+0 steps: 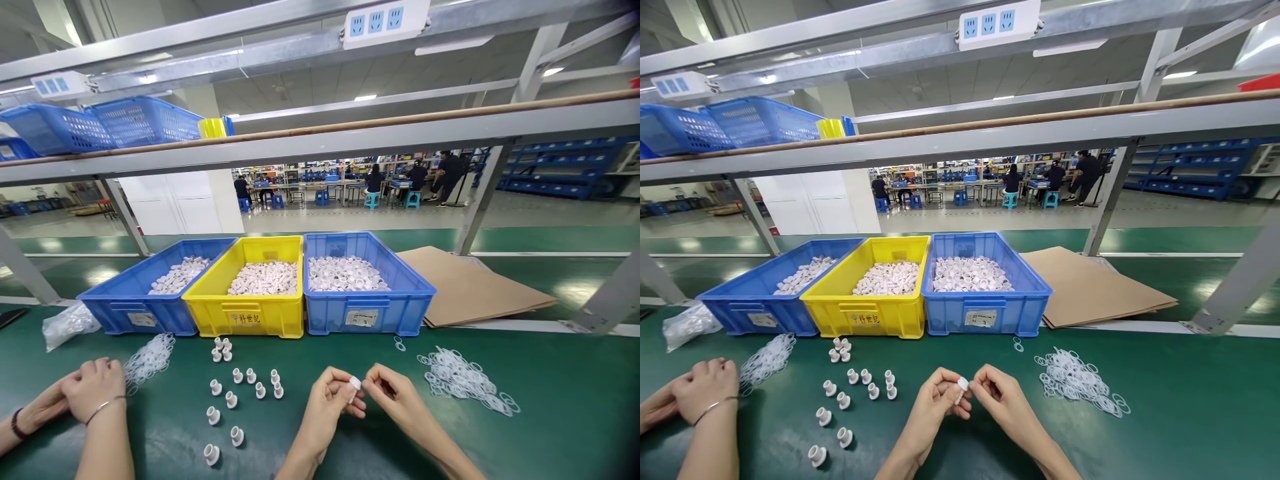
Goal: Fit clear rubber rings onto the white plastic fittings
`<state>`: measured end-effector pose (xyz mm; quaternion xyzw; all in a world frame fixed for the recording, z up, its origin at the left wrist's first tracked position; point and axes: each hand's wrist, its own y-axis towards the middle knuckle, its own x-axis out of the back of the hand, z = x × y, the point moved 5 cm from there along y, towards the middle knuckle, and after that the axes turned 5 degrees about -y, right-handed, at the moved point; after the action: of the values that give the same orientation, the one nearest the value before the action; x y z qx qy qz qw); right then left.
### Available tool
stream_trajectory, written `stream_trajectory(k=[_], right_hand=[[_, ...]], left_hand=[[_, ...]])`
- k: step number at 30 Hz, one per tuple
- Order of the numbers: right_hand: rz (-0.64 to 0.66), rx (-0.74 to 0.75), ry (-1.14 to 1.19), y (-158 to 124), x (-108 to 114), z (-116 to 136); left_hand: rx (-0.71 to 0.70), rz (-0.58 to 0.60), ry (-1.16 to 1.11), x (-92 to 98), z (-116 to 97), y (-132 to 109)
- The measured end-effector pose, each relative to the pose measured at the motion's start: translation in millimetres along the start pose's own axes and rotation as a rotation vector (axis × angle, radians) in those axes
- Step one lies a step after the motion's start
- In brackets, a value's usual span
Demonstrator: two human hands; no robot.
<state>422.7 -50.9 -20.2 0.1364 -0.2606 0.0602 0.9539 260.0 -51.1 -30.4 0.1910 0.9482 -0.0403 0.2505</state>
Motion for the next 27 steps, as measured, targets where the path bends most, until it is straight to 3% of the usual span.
stream_trajectory(k=[6, 10, 13, 15, 17, 21, 24, 27], right_hand=[[0.114, -0.043, 0.183, -0.1, -6.4, 1.1], [0.122, -0.038, 0.164, 1.6, -6.3, 0.3], [0.043, -0.044, 0.102, 3.8, 1.1, -4.3], [-0.015, -0.055, 0.079, 4.7, 7.2, -7.7], [-0.064, -0.061, 0.063, 5.4, 12.6, -10.3], [-0.132, -0.06, 0.035, 6.6, 18.6, -12.6], [-0.158, -0.045, 0.006, 7.3, 19.9, -11.6], [-0.174, -0.018, -0.038, 7.7, 21.8, -9.2]], left_hand=[[0.026, 0.067, -0.095, -0.4, 8.6, -0.2], [0.023, 0.081, -0.064, -0.1, 5.8, 0.1], [-0.121, -0.029, 0.33, 15.6, -25.4, 2.2], [-0.295, -0.129, 0.73, 31.9, -62.2, 4.0], [-0.38, -0.159, 1.096, 49.6, -95.5, 9.0], [-0.113, -0.138, 1.683, 96.5, -123.3, 28.2], [0.058, -0.14, 1.824, 124.6, -121.8, 37.7], [0.162, -0.124, 1.889, 135.5, -116.1, 42.2]])
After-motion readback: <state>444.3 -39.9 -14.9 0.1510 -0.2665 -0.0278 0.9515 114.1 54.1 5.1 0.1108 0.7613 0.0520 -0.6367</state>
